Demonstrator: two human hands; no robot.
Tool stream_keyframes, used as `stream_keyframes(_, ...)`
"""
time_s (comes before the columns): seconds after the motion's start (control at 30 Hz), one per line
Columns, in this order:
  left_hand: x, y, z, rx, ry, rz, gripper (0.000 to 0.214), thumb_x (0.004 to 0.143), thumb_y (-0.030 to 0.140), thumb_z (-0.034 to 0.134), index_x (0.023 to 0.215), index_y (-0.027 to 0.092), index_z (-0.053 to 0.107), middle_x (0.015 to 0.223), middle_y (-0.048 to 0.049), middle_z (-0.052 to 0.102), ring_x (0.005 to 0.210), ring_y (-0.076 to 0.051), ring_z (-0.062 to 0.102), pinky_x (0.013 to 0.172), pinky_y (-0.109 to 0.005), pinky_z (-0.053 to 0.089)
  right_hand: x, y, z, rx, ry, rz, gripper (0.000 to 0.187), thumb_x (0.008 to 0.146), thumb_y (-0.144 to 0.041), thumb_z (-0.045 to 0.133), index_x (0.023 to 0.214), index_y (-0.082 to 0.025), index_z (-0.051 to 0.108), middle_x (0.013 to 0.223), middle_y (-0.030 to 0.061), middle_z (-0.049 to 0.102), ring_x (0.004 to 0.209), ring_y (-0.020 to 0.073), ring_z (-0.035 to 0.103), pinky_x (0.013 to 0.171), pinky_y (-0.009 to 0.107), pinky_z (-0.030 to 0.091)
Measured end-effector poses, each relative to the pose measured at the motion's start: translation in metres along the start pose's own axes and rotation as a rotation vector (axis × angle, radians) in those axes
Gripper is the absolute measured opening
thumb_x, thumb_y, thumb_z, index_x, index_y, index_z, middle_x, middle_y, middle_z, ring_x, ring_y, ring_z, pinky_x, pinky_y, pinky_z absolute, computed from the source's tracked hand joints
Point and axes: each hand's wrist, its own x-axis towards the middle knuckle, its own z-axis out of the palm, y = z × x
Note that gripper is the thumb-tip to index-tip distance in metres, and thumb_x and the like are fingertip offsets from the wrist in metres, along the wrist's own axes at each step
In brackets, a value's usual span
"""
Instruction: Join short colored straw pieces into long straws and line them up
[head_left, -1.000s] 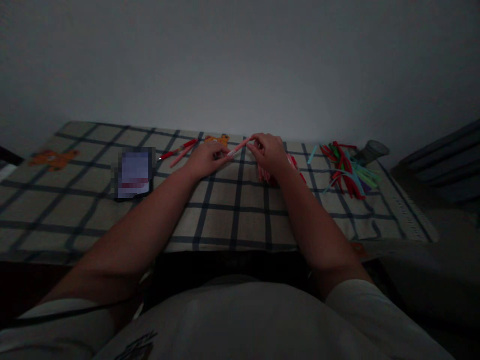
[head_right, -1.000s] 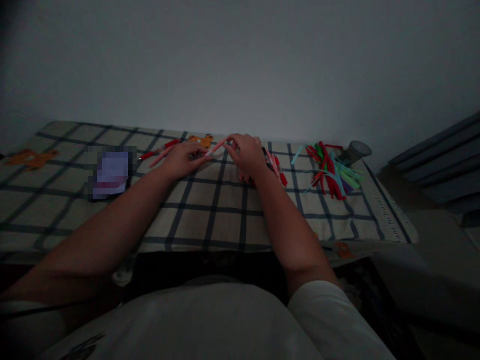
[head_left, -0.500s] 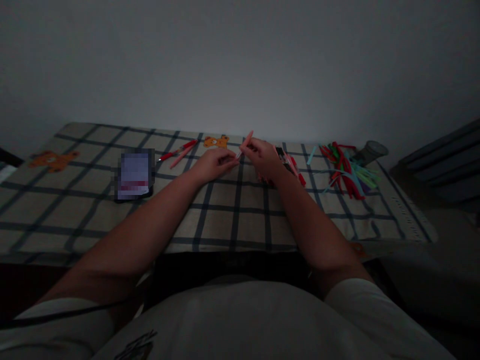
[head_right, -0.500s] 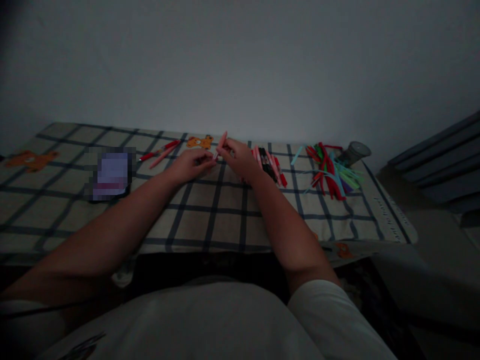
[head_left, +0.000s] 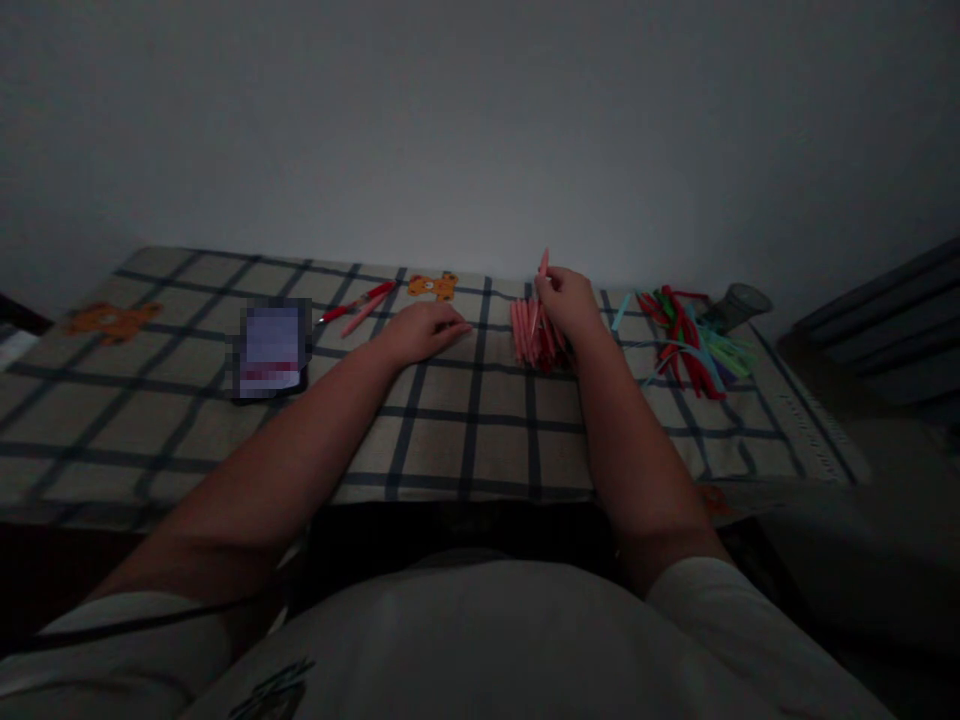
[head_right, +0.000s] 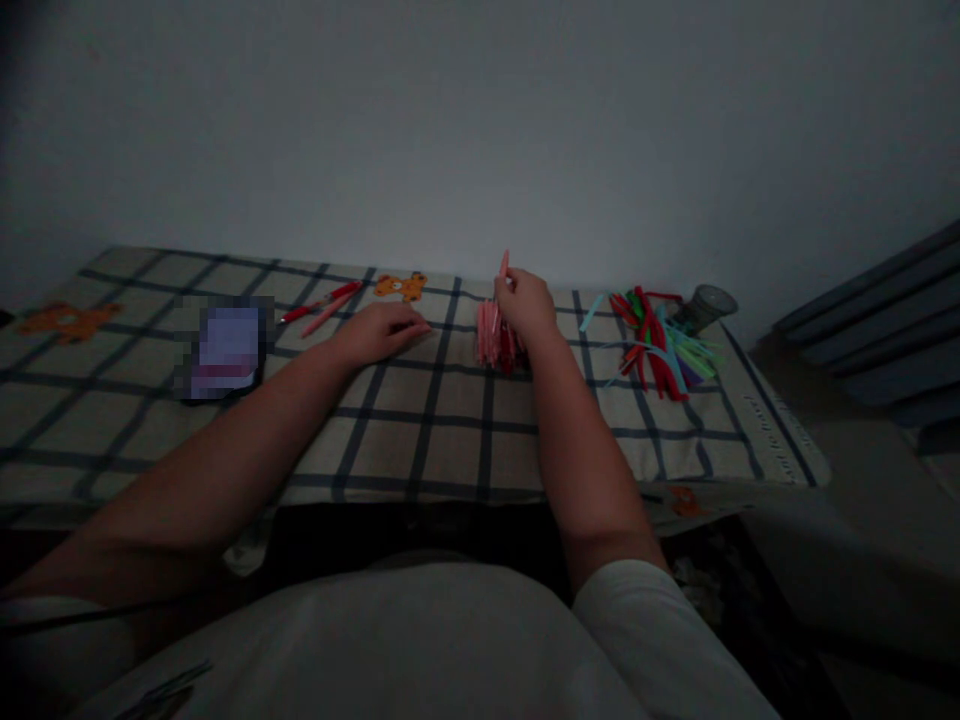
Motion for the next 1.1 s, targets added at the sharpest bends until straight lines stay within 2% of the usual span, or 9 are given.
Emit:
stream_keyframes(0.17,0.0,-0.002,0.0,0.01,-0.012,0.001,0.052,0.112,0.061,0.054,0.105,0.021,0.087,0.105,-0.0143,0.087,0.102,-0.031,0.079,0.093,-0.044,0.057,-0.004,-0.006,-0.008,-0.113,-0.111,0.052,0.046,0.114,-0.029,0.056,0.136,-0.007,0.09,0.13,0.0235,0.089,0.122,0.0377,0.082,0.104,0.041,0.059)
stream_keyframes(0.27,0.0,-0.001,0.0,0.012,-0.016,0.007,0.052,0.112,0.06,0.053,0.105,0.02,0.086,0.104,-0.0146,0.086,0.102,-0.031,0.079,0.093,-0.044,0.057,-0.005,-0.012,-0.017,-0.124,-0.163,0.092,0.044,0.116,-0.025,0.052,0.126,-0.008,0.091,0.121,0.0205,0.09,0.115,0.0341,0.082,0.097,0.037,0.058)
stream_keyframes(0.43,0.0,-0.001,-0.001,0.009,-0.029,-0.007,0.051,0.112,0.06,0.055,0.104,0.021,0.087,0.103,-0.0132,0.087,0.101,-0.03,0.079,0.092,-0.042,0.057,-0.01,-0.017,-0.023,-0.193,-0.225,0.148,0.049,0.121,-0.033,0.05,0.118,-0.008,0.092,0.113,0.0217,0.089,0.105,0.0319,0.082,0.089,0.036,0.055)
stream_keyframes(0.57,0.0,-0.003,-0.001,-0.004,-0.013,-0.015,0.049,0.111,0.061,0.057,0.101,0.023,0.087,0.101,-0.0117,0.086,0.1,-0.03,0.078,0.091,-0.041,0.057,-0.011,-0.012,-0.016,-0.243,-0.223,0.108,0.044,0.117,-0.034,0.056,0.126,-0.013,0.093,0.116,0.0203,0.09,0.104,0.0321,0.082,0.095,0.038,0.059)
stream_keyframes(0.7,-0.001,-0.002,-0.002,-0.019,0.001,-0.02,0.046,0.109,0.061,0.06,0.099,0.024,0.087,0.098,-0.0103,0.086,0.097,-0.028,0.078,0.09,-0.039,0.057,-0.011,-0.009,-0.012,-0.278,-0.207,0.075,0.048,0.111,-0.033,0.064,0.146,-0.011,0.088,0.142,0.0253,0.087,0.131,0.0403,0.082,0.109,0.045,0.062)
stream_keyframes(0.77,-0.001,-0.001,-0.002,-0.021,0.003,-0.023,0.045,0.109,0.059,0.061,0.098,0.024,0.087,0.097,-0.0099,0.086,0.097,-0.027,0.078,0.089,-0.038,0.056,-0.012,-0.009,-0.012,-0.292,-0.214,0.081,0.057,0.109,-0.032,0.066,0.159,-0.009,0.081,0.155,0.0266,0.082,0.142,0.042,0.078,0.117,0.048,0.061)
stream_keyframes(0.83,-0.001,0.0,-0.003,-0.014,-0.003,-0.026,0.044,0.11,0.058,0.061,0.098,0.024,0.086,0.097,-0.0101,0.086,0.097,-0.027,0.078,0.089,-0.038,0.057,-0.013,-0.011,-0.013,-0.3,-0.228,0.073,0.061,0.109,-0.031,0.066,0.166,-0.011,0.077,0.16,0.025,0.079,0.146,0.0417,0.076,0.121,0.05,0.059)
stream_keyframes(1.0,-0.001,-0.002,-0.002,0.012,-0.014,-0.039,0.046,0.11,0.058,0.06,0.098,0.023,0.087,0.098,-0.0112,0.085,0.096,-0.029,0.077,0.089,-0.04,0.057,-0.015,-0.015,-0.016,-0.317,-0.271,0.051,0.052,0.107,-0.027,0.066,0.154,-0.018,0.086,0.153,0.0195,0.085,0.139,0.0402,0.078,0.118,0.049,0.059)
stream_keyframes(1.1,-0.002,-0.003,-0.003,0.039,0.009,-0.06,0.046,0.111,0.058,0.059,0.103,0.023,0.088,0.103,-0.011,0.086,0.102,-0.03,0.077,0.093,-0.041,0.057,-0.015,-0.016,-0.016,-0.323,-0.277,0.053,0.046,0.108,-0.027,0.066,0.146,-0.019,0.089,0.146,0.0174,0.087,0.134,0.0376,0.08,0.114,0.047,0.059)
